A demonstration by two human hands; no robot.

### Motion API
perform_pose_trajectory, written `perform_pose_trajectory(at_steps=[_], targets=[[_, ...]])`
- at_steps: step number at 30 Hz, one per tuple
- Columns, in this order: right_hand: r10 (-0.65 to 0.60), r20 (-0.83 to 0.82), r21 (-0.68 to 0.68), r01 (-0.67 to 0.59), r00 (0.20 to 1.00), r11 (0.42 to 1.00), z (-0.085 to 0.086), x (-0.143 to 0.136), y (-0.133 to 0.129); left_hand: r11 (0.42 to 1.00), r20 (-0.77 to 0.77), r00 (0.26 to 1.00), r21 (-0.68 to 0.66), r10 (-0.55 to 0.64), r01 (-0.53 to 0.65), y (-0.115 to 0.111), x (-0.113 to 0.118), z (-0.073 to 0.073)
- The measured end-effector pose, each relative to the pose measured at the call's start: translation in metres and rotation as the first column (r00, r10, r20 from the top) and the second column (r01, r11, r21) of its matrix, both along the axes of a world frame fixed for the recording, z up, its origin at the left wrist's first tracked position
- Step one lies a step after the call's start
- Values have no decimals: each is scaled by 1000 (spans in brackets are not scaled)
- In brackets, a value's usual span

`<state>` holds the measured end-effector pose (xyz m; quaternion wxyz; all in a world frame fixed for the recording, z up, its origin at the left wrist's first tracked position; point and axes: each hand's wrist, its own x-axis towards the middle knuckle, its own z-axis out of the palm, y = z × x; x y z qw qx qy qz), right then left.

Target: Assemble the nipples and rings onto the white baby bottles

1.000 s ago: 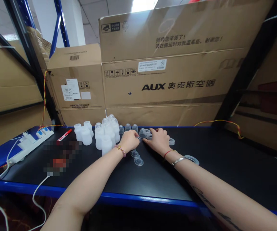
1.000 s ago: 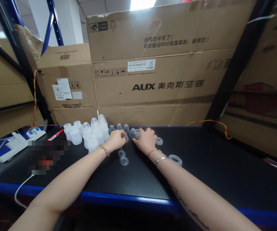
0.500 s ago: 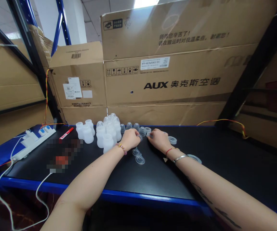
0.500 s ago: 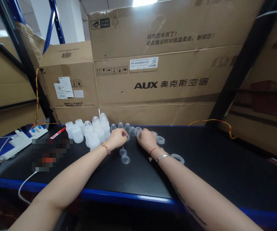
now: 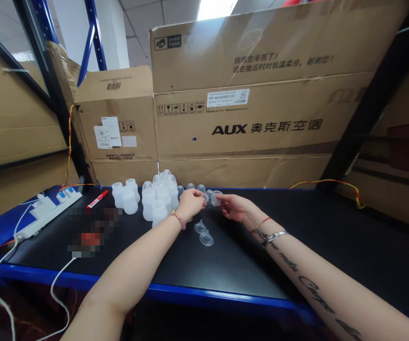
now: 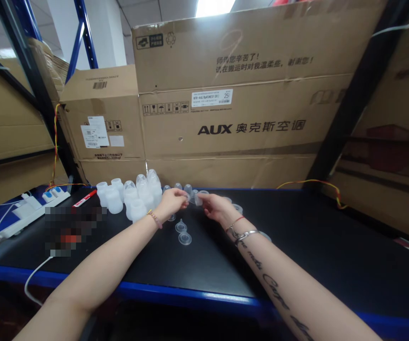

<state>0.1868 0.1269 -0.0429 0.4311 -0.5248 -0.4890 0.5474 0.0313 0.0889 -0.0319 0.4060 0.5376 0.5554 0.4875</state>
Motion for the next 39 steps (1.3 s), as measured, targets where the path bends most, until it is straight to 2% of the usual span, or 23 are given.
perform_pose_trajectory(at_steps=[4,7,12,16,18,22,24,28,33,36,39], targets=[[39,-191,-107,-60,981,992,13,-4,-11,995,198,976,-20,-90,96,-7,5,9],[43,-218,-129,-73,975,989,20,-7,-19,987,314,938,-18,-144,157,-12,5,15],[97,-147,-63,-107,984,992,30,-8,-29,955,610,765,-46,-207,294,-11,-2,17],[91,-270,-98,-122,958,988,37,-8,-34,932,682,700,-74,-212,355,-11,-4,18],[97,-267,-92,-125,959,988,37,-7,-34,931,681,701,-82,-209,357,-11,-4,18],[116,-103,-66,-123,988,990,33,-6,-29,938,674,716,-100,-181,331,-11,1,14],[112,-75,-73,-117,991,990,29,-6,-27,945,670,725,-112,-157,308,-11,3,12],[93,-61,-109,-99,994,989,27,-11,-29,948,640,758,-150,-123,280,-12,8,8],[22,-159,-274,-66,987,959,33,-23,-39,956,570,818,-185,-84,228,-14,9,7],[-2,-180,-327,-58,984,943,36,-29,-45,962,518,853,-193,-65,191,-15,8,7],[43,-144,-320,-88,989,943,34,-32,-48,979,380,924,-168,-45,117,-13,6,4]])
